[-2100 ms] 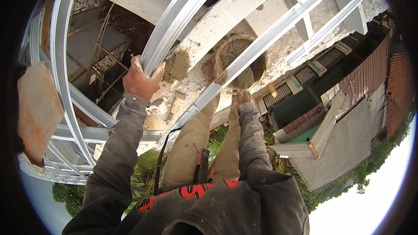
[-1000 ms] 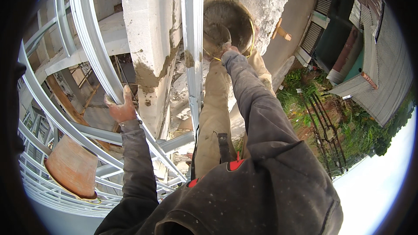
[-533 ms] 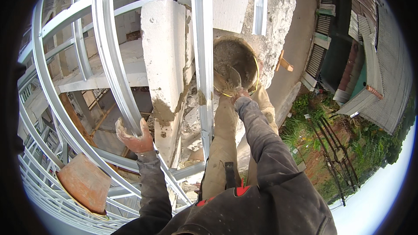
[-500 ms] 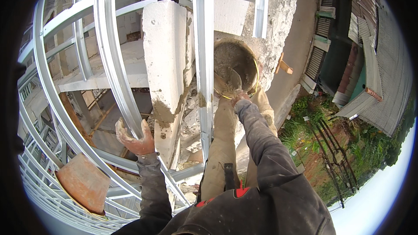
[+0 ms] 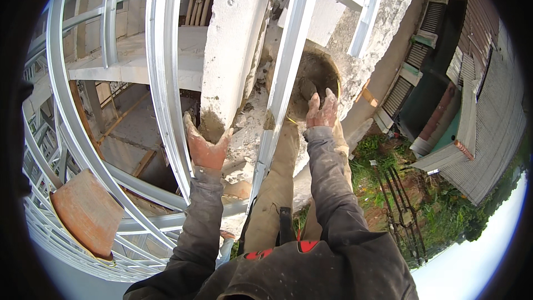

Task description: The person installs white rectangular panels into a curved metal roof frame. They lift each panel, align it between the metal ribs, and press it into place. The person also applies a gray paste-like material to the frame and panels using a trowel and their hands.

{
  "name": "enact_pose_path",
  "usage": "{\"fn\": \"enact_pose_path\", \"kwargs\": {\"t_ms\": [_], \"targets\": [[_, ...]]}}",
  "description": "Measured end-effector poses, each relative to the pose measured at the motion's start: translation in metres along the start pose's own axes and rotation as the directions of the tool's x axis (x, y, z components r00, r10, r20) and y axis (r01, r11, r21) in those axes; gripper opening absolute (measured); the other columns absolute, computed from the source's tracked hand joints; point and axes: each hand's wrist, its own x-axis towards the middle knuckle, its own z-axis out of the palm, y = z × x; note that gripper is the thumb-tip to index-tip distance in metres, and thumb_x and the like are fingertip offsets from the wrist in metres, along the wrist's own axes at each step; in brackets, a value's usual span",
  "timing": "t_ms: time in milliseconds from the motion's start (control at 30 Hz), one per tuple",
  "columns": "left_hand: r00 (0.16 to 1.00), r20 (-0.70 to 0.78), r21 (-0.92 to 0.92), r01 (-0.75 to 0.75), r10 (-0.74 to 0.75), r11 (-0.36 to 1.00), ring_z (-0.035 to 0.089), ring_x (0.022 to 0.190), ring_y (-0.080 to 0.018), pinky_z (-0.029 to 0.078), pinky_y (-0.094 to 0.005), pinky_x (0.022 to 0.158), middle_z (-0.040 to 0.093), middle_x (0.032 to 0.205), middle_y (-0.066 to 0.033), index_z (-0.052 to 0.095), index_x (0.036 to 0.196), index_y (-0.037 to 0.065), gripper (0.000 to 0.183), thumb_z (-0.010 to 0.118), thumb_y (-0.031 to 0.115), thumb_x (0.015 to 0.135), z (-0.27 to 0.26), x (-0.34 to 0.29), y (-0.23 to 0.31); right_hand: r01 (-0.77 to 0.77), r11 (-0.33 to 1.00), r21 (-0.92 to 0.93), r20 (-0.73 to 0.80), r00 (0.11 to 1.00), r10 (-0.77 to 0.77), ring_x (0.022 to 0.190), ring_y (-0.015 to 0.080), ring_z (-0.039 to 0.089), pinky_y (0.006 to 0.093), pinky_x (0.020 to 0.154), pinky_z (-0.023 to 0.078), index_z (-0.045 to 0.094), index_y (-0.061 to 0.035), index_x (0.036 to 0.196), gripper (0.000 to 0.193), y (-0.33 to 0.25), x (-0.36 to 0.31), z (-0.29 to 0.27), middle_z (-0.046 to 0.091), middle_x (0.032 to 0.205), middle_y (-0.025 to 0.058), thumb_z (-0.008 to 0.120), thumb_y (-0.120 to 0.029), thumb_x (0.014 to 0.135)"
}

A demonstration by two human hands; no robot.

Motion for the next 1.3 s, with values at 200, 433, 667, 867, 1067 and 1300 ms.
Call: {"fn": "enact_pose_path", "kwargs": {"t_ms": [200,433,667,867,1067,1300], "targets": [[0.991,0.115,0.008,0.071,-0.072,0.997,0.038,0.126,-0.0391,0.031,-0.0411,0.107,0.037,0.134,-0.0303,0.024,0.136,-0.011,0.112,0.087,0.032,0.054,0.011,0.024,-0.013,0.349,0.867,0.356,-0.037,0.932,-0.360,0.094,0.0267,0.059,0.0351,0.078,0.051,0.047,0.0023,0.121,0.038,-0.127,0.035,-0.054,0.055,0.108,0.0181,0.051,-0.024,0.094],[0.992,0.124,0.110,-0.005,-0.009,0.994,0.049,0.111,-0.0414,0.039,-0.0446,0.096,0.051,0.116,-0.0286,0.035,0.127,-0.010,0.104,0.086,0.042,0.053,0.025,0.030,-0.018,-0.149,0.845,0.513,0.489,0.860,-0.145,0.122,0.0406,0.045,0.0425,0.102,0.038,0.030,0.0181,0.131,0.113,-0.188,0.068,-0.005,0.042,0.127,0.0369,0.056,-0.074,0.071],[0.989,0.138,0.134,0.037,-0.055,0.990,0.052,0.102,-0.0396,0.042,-0.0444,0.090,0.053,0.106,-0.0250,0.039,0.118,-0.009,0.093,0.086,0.033,0.050,0.032,0.034,-0.023,-0.060,0.942,0.329,0.691,0.695,-0.197,0.110,0.0394,0.055,0.0380,0.096,0.044,0.038,0.0197,0.125,0.122,-0.179,0.086,0.055,0.051,0.117,0.0343,0.060,-0.081,0.059],[0.989,0.135,0.150,0.040,-0.060,0.988,0.056,0.094,-0.0380,0.046,-0.0439,0.083,0.055,0.100,-0.0228,0.041,0.114,-0.007,0.089,0.086,0.031,0.049,0.031,0.037,-0.021,-0.013,0.906,0.423,0.606,0.747,-0.272,0.085,0.0312,0.068,0.0361,0.078,0.055,0.058,0.0062,0.113,0.083,-0.179,0.084,0.053,0.066,0.096,0.0220,0.071,-0.062,0.067],[0.994,0.102,0.166,0.020,-0.038,0.986,0.057,0.089,-0.0393,0.047,-0.0445,0.079,0.056,0.096,-0.0235,0.041,0.110,-0.006,0.085,0.086,0.033,0.048,0.034,0.037,-0.024,-0.021,0.921,0.390,0.617,0.748,-0.244,0.088,0.0323,0.066,0.0363,0.081,0.053,0.060,0.0094,0.103,0.093,-0.178,0.084,0.054,0.064,0.093,0.0232,0.068,-0.073,0.061],[0.994,0.104,0.161,0.015,-0.033,0.987,0.057,0.088,-0.0399,0.047,-0.0453,0.078,0.056,0.095,-0.0236,0.042,0.107,-0.005,0.084,0.086,0.035,0.048,0.036,0.037,-0.027,0.008,0.921,0.390,0.586,0.769,-0.255,0.087,0.0308,0.068,0.0362,0.081,0.054,0.060,0.0025,0.114,0.079,-0.178,0.083,0.057,0.066,0.097,0.0212,0.072,-0.060,0.067]]}}
